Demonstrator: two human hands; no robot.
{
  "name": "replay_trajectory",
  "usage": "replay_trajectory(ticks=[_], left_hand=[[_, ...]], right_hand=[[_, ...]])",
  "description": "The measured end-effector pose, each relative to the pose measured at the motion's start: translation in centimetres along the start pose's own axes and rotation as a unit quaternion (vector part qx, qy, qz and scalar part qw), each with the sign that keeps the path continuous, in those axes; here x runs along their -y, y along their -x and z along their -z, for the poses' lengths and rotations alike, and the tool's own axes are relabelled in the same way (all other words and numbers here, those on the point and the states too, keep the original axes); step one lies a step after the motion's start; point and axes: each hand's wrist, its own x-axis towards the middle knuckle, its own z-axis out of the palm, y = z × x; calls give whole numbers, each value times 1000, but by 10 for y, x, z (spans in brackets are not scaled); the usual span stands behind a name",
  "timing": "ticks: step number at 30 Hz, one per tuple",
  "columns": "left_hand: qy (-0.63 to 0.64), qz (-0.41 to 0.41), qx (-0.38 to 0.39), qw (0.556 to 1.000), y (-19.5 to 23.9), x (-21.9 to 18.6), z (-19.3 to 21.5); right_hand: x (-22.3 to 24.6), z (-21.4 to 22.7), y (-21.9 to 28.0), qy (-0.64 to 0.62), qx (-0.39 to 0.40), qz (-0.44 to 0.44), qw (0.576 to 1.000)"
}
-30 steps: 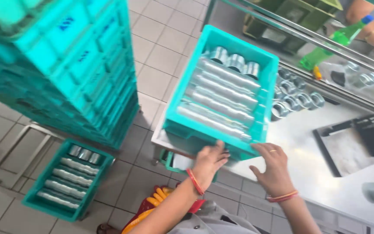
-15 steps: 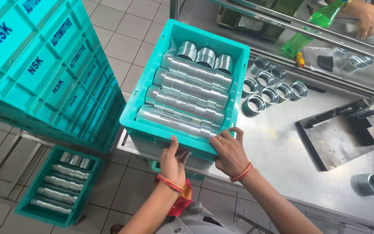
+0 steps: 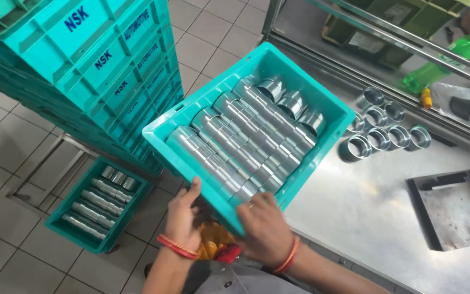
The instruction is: The recorder organizes metal cylinders in a bin and then uses a dial indicator to measure metal rings.
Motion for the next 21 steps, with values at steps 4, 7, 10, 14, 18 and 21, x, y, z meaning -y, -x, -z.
replay_trajectory(ticks=[4, 7, 10, 14, 18, 21], left_hand=[[-39, -29, -34, 998, -16, -15, 52], [-91, -43, -59, 993, -11, -34, 59], [-154, -107, -62, 980, -15, -55, 64], [-173, -169, 16, 970, -28, -79, 76], [-253, -166, -90, 949, -57, -91, 90], [-406, -187, -163, 880, -59, -106, 87]], right_hand=[[17, 0, -26, -91, 72, 30, 993], [-13, 10, -36, -148, 77, 66, 984], [-99, 17, -44, -77, -58, 10, 995], [-251, 34, -26, 121, -51, -259, 957], [-326, 22, -23, -280, 104, -426, 854], [-380, 2, -26, -285, 82, -489, 820]])
